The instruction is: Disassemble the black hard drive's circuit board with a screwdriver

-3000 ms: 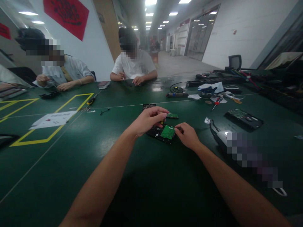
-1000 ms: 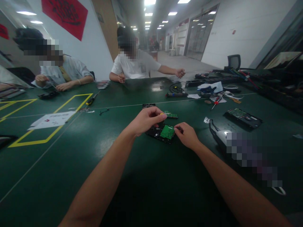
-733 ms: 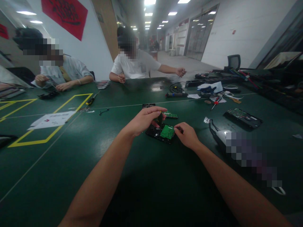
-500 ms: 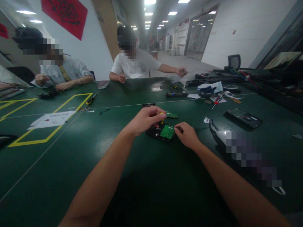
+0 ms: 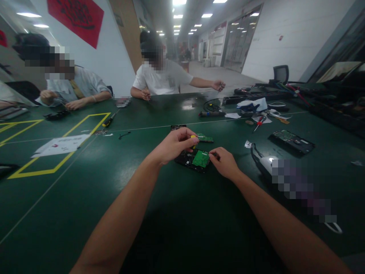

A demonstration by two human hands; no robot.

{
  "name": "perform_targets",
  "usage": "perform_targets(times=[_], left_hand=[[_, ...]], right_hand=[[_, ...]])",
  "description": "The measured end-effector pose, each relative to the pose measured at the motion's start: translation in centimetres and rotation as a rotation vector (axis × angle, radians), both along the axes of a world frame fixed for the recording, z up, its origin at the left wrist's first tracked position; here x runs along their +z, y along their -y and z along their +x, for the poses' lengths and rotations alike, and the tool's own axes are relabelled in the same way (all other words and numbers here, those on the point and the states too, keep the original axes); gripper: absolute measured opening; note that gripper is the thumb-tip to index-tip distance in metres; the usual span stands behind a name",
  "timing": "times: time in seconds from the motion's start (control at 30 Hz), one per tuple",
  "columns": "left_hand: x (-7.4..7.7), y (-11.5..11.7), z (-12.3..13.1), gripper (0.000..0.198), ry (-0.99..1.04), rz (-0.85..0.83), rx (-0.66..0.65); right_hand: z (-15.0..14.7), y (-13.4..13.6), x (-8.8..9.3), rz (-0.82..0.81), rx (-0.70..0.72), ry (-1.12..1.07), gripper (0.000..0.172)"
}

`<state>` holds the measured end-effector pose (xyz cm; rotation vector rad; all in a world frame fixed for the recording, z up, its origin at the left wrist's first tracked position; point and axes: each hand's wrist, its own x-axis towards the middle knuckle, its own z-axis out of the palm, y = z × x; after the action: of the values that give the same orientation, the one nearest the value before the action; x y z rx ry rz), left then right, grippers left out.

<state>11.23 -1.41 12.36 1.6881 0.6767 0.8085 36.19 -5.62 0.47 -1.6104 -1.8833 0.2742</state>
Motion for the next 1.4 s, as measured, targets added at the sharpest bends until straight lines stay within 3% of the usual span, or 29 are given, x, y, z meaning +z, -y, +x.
perform_targets(times=[0.37,0.73,1.4], left_hand=[[0.10,-0.03,-0.15,0.031,0.008,-0.012,-0.072],[-0.20,-0.28,-0.09,0.033,0.072,-0.139,-0.060],[-0.20,-0.37,-0.07,0.031,0.075,-0.138,-0.039]], right_hand=[[0.19,-0.20,-0.39,0.021,0.006,0.002,0.018],[0.19,-0.19,-0.18,0.031,0.004,-0.004,0.018],[0.18,-0.24,-0.26,0.033,-0.007,-0.007,0.017]])
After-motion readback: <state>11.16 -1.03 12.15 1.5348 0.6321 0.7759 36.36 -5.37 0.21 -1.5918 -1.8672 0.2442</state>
